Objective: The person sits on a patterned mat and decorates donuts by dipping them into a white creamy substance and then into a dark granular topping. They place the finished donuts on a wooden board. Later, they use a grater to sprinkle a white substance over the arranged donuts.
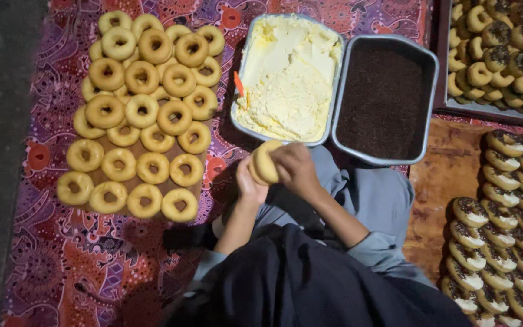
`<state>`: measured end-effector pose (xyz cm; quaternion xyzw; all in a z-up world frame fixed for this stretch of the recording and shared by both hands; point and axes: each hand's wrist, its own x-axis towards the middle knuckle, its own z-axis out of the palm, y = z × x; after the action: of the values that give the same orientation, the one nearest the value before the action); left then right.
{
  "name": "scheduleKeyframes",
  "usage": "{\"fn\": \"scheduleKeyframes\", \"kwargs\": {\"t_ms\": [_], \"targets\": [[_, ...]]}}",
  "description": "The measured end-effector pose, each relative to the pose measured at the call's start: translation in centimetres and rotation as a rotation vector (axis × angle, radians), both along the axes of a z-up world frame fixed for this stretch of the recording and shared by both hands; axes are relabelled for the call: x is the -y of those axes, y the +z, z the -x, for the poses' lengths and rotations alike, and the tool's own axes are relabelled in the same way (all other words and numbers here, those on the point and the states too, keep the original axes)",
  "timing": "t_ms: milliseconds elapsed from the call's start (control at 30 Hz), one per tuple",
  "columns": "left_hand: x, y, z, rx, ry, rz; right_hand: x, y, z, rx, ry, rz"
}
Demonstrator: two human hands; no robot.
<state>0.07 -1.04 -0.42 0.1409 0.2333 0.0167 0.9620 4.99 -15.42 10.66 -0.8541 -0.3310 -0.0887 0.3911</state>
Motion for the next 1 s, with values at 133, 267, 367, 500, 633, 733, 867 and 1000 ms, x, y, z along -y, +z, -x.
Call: {"fn": "scheduleKeyframes", "kwargs": {"t_ms": [133, 267, 367, 500, 633, 733, 867, 1000], "targets": [[-0.4, -2.3, 0.9, 0.016, 0.02, -0.074, 1.1, 0.0, -0.5, -0.145, 0.32, 0.102], [-0.2, -4.0, 0.6, 0.092, 0.045, 0.131, 1.1, -1.3, -5.7, -0.327, 0.153, 0.46], [-0.1, -3.6, 0.2, -0.06, 0.064, 0.03, 1.7, -1.8, -11.0, -0.013, 0.021, 0.32], [-0.4, -2.0, -1.1, -0.063, 0.027, 0.023, 1.3, -2.3, -11.2, -0.222, 0.027, 0.244], [-0.5, -2.3, -1.7, -0.075, -0.001, 0.006, 0.1, -3.5, -7.0, -0.162, 0.383, -0.013], [-0.1, -3.8, -1.4, -0.062, 0.04, -0.016, 0.3, -3.4, -8.2, -0.021, 0.298, 0.007], [0.4, -5.3, -0.9, 0.002, 0.066, 0.011, 1.0, -2.2, -10.2, 0.038, -0.088, 0.241], [0.5, -5.3, -1.4, -0.174, 0.058, 0.044, 0.4, -2.4, -6.5, -0.064, 0.356, -0.004]]}}
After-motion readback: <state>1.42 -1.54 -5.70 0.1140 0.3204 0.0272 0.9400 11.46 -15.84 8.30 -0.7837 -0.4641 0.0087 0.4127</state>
